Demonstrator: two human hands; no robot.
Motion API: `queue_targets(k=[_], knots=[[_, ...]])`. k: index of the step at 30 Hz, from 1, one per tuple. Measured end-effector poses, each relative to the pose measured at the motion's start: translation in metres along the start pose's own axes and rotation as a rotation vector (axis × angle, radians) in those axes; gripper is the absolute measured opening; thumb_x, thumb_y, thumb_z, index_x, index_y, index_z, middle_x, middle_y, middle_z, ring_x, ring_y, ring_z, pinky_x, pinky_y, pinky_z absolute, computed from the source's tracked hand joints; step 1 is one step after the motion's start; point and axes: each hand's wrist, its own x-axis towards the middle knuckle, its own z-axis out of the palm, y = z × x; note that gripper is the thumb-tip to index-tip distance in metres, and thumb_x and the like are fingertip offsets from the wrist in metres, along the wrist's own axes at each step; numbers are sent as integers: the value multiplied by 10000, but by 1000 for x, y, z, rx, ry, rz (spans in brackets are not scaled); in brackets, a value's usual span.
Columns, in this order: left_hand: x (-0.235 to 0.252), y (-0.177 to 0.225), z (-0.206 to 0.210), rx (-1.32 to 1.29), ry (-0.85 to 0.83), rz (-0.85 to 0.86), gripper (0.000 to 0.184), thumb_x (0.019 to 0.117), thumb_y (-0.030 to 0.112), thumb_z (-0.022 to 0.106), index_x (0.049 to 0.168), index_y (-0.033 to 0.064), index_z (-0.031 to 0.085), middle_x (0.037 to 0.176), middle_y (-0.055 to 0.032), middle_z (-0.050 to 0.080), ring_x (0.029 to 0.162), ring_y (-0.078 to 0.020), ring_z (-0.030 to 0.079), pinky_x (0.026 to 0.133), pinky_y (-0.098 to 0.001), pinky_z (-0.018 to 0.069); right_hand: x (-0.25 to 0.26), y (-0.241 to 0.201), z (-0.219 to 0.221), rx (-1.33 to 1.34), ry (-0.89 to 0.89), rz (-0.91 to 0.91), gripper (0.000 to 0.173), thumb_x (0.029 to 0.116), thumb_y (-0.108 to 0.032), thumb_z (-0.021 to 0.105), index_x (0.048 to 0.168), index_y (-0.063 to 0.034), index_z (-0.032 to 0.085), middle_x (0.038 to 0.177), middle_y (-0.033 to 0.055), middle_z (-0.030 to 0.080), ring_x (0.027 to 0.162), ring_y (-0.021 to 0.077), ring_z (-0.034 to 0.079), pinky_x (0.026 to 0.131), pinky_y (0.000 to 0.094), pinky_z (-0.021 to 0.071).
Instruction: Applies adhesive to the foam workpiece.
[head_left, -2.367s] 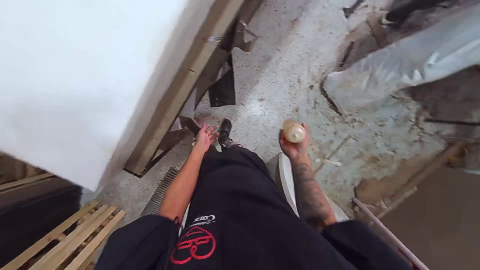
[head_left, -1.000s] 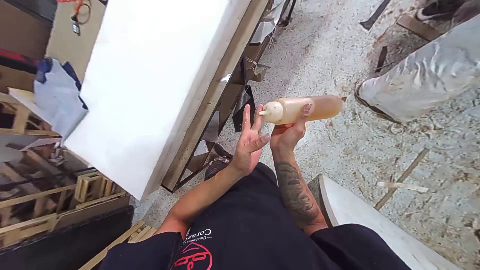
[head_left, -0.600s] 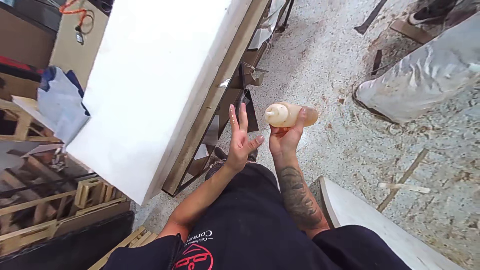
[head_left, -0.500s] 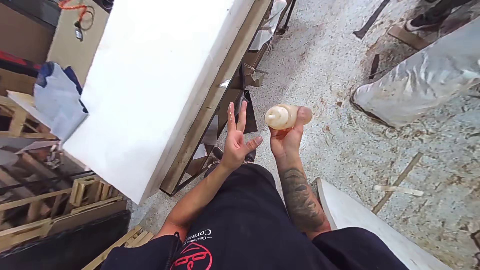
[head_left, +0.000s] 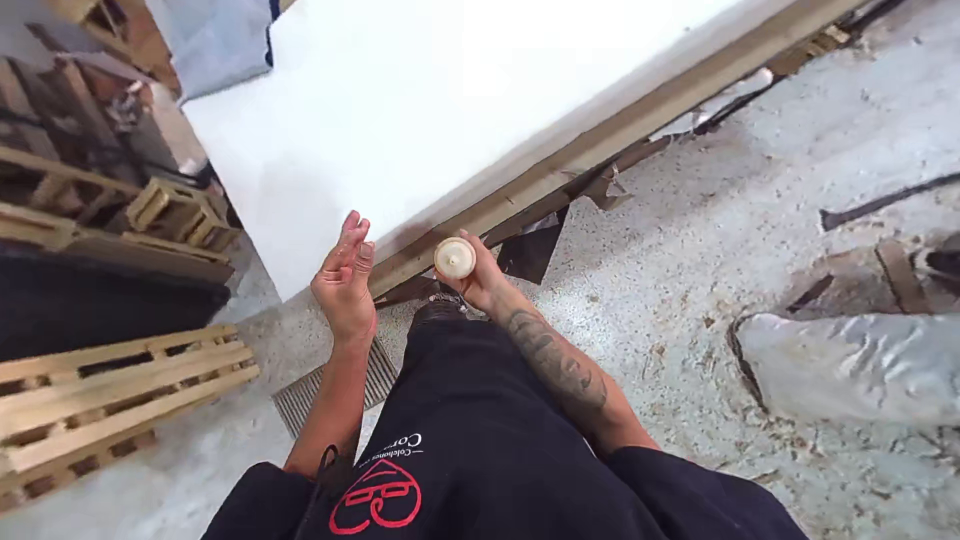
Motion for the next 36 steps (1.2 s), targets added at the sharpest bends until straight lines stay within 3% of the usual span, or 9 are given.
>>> queue_targets(k=[9, 14, 18, 21, 24, 29, 32, 34, 36], knots=[[-4, -15, -77, -73, 260, -190, 439, 946, 43, 686, 1361, -66, 593, 1416, -200, 609, 1301, -363, 601, 1087, -500, 528, 91, 3, 40, -142, 129, 110, 566, 1018, -603, 458, 1378, -171, 515, 1231, 142, 656, 1010, 276, 705, 791, 367, 623], [12, -32, -81, -74, 140, -224, 471, 994, 130, 640, 1425, -32, 538, 1455, -175, 583, 1321, -352, 586, 1096, -510, 520, 101, 4, 28, -434, 155, 193, 865, 994, -765, 123, 1418, -87, 451, 1072, 230, 706, 888, 360, 733, 747, 476, 633], [25, -36, -64, -188, -5, -271, 451, 1068, 197, 504, 1459, -26, 478, 1464, -174, 574, 1330, -353, 575, 1111, -525, 497, 115, 8, 12, -837, 375, 68, 946, 1017, -731, 93, 1138, 64, 592, 753, 207, 717, 606, 317, 727, 589, 472, 644], [36, -39, -50, -222, -109, -267, 469, 1080, 211, 463, 1480, -31, 439, 1463, -180, 572, 1323, -349, 578, 1102, -517, 501, 120, 0, 3, -946, 407, -10, 804, 1074, -630, 188, 1072, 55, 610, 732, 179, 722, 579, 289, 727, 573, 441, 651], [44, -53, -36, -127, -216, -232, 580, 1017, 176, 600, 1518, -6, 369, 1497, -145, 545, 1338, -316, 573, 1094, -502, 522, 121, 2, -8, -970, 393, -46, 762, 1087, -596, 232, 1014, 43, 641, 727, 160, 735, 579, 273, 736, 575, 429, 655], [52, -97, -12, 304, -457, -50, 1313, 713, 376, 946, 1640, 115, 53, 1676, -67, 284, 1511, -201, 351, 1186, -422, 429, 116, 11, -14, -1325, 495, -223, 766, 1066, -603, 251, 809, -25, 683, 695, 122, 693, 574, 245, 687, 589, 460, 602], [49, -117, 3, 372, -487, 0, 1351, 666, 262, 980, 1634, 102, 53, 1667, -94, 297, 1504, -204, 367, 1206, -421, 413, 106, 10, -19, -1385, 586, -336, 803, 961, -767, 360, 735, -59, 663, 692, 142, 679, 609, 305, 682, 588, 542, 565], [39, -119, 5, 419, -422, 29, 1346, 661, 279, 983, 1631, 81, 70, 1674, -129, 265, 1513, -223, 348, 1209, -427, 403, 90, 7, -29, -1248, 544, -401, 775, 914, -808, 441, 834, -79, 692, 711, 125, 688, 601, 279, 682, 575, 509, 580], [24, -104, 0, 434, -283, 131, 1273, 710, 367, 948, 1609, 6, 121, 1654, -208, 264, 1509, -290, 343, 1201, -470, 400, 62, -3, -33, -1021, 327, -432, 658, 1014, -682, 414, 1251, -114, 650, 747, 101, 709, 578, 227, 691, 561, 421, 618]])
